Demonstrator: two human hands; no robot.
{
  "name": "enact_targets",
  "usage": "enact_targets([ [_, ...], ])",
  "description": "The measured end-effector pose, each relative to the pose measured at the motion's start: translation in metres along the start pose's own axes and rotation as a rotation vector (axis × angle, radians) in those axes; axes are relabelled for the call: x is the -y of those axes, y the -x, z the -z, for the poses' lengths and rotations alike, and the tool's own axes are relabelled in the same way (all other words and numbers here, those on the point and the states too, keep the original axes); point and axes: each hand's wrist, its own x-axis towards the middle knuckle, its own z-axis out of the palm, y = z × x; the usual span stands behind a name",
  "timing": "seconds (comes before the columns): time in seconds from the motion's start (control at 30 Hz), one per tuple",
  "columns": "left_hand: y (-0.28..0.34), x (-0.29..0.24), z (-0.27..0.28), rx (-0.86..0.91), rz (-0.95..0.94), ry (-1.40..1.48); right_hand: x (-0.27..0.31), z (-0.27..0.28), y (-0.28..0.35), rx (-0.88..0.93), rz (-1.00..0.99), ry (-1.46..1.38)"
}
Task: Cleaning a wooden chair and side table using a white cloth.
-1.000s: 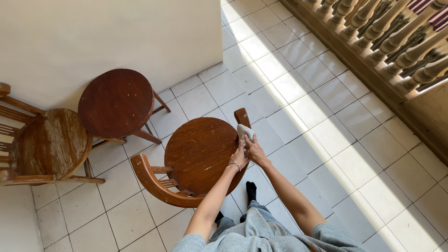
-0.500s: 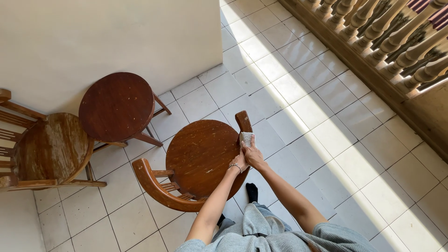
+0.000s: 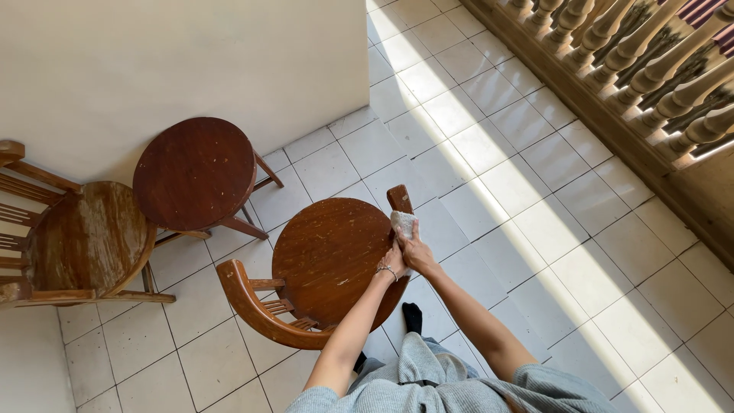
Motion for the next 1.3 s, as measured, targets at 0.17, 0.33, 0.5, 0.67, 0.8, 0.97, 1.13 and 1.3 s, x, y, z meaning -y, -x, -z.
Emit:
enact_targets([
  [0.17, -0.001, -0.016, 0.0, -0.059, 0.093, 0.063, -0.096, -0.067, -0.1, -0.176, 0.28, -0.069],
  [0.33, 0.004, 0.009, -0.013, 0.114, 0.111, -0.031, 0.015, 0.006, 0.019, 0.064, 0.021, -0.02],
  [0.5, -0.01, -0.008, -0.003, -0.024, 0.072, 0.13, -0.005, 0.017, -0.035, -0.05, 0.04, -0.043],
  [0.67, -0.038, 0.01, -0.029, -0.171, 0.056, 0.147, -0.026, 0.013, -0.065, -0.053, 0.13, -0.039],
  [0.8, -0.02, 0.011, -0.024, 0.005, 0.064, -0.082, 0.013, 0.029, -0.004, 0.185, -0.021, 0.079],
  [0.97, -0.018, -0.012, -0.002, -0.037, 0.058, 0.041, 0.011, 0.041, -0.039, 0.039, -0.048, 0.027],
  [1.13, -0.017, -0.017, 0.002, -0.143, 0.046, 0.111, -0.022, 0.037, -0.089, 0.034, 0.117, 0.037],
  [1.3, 0.002, 0.002, 0.001, -0.019, 0.054, 0.002, -0.005, 0.025, -0.046, 0.157, 0.006, 0.133],
])
